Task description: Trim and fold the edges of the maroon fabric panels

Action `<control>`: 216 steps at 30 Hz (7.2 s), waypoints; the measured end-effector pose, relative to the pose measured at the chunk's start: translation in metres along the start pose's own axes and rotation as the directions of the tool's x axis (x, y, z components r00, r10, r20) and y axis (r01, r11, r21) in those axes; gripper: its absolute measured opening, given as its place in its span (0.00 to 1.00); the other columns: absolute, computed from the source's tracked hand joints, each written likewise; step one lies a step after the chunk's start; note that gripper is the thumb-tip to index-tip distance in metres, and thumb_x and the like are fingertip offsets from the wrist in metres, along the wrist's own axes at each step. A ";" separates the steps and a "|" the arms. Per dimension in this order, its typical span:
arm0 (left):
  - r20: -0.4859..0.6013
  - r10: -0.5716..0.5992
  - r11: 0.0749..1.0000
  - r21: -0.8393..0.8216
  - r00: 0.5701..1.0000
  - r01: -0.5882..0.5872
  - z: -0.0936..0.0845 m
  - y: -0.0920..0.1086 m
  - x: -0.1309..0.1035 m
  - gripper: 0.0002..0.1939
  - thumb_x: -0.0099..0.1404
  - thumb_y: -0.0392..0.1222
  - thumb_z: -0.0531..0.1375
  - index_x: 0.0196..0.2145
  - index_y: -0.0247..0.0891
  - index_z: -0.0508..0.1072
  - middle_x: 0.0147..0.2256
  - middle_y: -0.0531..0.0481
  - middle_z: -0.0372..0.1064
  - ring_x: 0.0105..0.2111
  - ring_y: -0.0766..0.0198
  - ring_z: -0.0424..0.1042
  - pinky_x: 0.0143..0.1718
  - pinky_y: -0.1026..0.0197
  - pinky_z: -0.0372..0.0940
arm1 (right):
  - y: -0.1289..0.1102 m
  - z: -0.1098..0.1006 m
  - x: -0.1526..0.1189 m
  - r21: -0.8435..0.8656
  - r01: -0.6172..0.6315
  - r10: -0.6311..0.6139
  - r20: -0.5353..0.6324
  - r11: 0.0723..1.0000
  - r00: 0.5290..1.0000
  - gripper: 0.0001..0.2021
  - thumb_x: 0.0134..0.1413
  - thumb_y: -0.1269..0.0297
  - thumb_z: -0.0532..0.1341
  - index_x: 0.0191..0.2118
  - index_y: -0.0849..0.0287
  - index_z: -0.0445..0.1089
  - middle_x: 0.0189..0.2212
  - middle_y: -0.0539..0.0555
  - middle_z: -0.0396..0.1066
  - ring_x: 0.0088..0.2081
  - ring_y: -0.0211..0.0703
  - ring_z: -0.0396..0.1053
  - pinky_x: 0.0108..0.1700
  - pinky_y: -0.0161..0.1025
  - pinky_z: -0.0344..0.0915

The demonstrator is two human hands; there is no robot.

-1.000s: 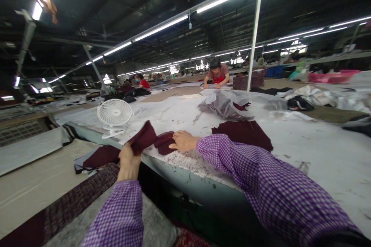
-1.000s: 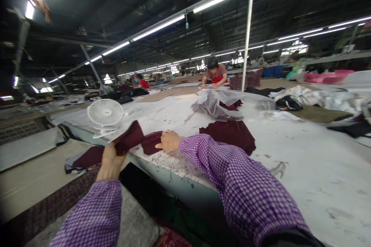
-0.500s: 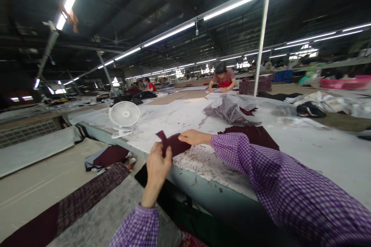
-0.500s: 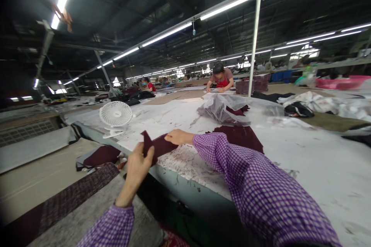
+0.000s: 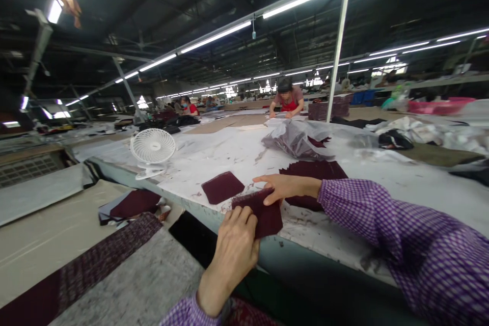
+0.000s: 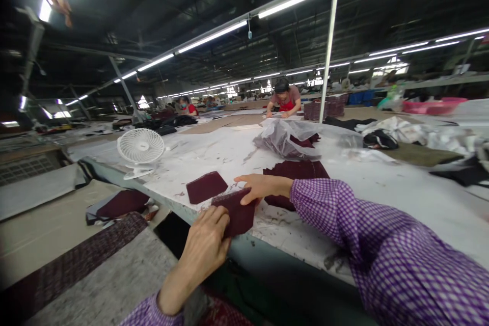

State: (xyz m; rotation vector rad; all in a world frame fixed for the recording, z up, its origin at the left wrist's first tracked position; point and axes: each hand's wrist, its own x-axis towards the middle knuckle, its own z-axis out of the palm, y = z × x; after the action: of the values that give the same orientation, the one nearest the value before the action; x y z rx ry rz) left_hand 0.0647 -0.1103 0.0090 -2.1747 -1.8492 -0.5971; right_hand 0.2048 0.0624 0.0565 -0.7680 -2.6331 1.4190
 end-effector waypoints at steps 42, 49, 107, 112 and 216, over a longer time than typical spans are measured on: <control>0.138 -0.055 0.982 0.184 0.989 0.029 0.036 -0.034 0.078 0.20 0.69 0.36 0.45 0.42 0.43 0.76 0.37 0.46 0.66 0.37 0.60 0.66 0.36 0.60 0.59 | 0.029 -0.005 0.017 -0.788 0.093 -0.315 -0.131 0.608 0.940 0.13 0.60 0.65 0.55 0.43 0.57 0.76 0.38 0.56 0.72 0.38 0.42 0.68 0.39 0.34 0.59; 0.164 -0.046 0.975 0.221 0.985 0.009 0.035 -0.033 0.079 0.20 0.68 0.34 0.45 0.43 0.43 0.75 0.38 0.45 0.66 0.37 0.59 0.67 0.37 0.59 0.59 | 0.023 0.000 0.014 -0.782 0.082 -0.343 -0.175 0.618 0.923 0.15 0.61 0.67 0.54 0.48 0.58 0.73 0.44 0.56 0.73 0.42 0.45 0.69 0.40 0.36 0.59; -0.069 -0.084 0.982 -0.173 0.994 0.071 0.026 -0.072 0.019 0.14 0.68 0.35 0.51 0.41 0.40 0.77 0.32 0.48 0.67 0.35 0.61 0.64 0.37 0.59 0.61 | -0.018 0.012 0.011 -0.940 0.182 -0.191 0.130 0.288 0.973 0.27 0.57 0.76 0.52 0.61 0.48 0.61 0.40 0.59 0.72 0.38 0.43 0.70 0.35 0.34 0.61; -0.056 -0.090 0.983 -0.163 0.994 0.080 0.025 -0.070 0.024 0.14 0.68 0.36 0.51 0.40 0.40 0.77 0.32 0.48 0.67 0.35 0.61 0.66 0.37 0.59 0.62 | -0.018 -0.007 0.021 -0.868 0.047 -0.176 -0.047 0.494 0.983 0.20 0.62 0.69 0.51 0.57 0.53 0.67 0.43 0.57 0.74 0.44 0.44 0.71 0.41 0.34 0.64; -0.297 -0.306 0.901 -0.396 0.905 0.175 0.027 -0.105 -0.018 0.12 0.68 0.43 0.53 0.37 0.40 0.76 0.36 0.49 0.73 0.40 0.59 0.69 0.44 0.56 0.61 | -0.034 0.035 0.044 -0.864 0.436 -0.308 0.356 0.251 0.883 0.32 0.55 0.79 0.50 0.63 0.46 0.58 0.35 0.56 0.59 0.33 0.42 0.57 0.37 0.39 0.57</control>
State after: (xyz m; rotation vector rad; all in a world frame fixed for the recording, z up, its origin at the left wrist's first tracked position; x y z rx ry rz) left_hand -0.0363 -0.0956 -0.0327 -1.8642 -1.9365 -1.3840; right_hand 0.1427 0.0398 0.0557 0.0512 -3.2398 -0.3636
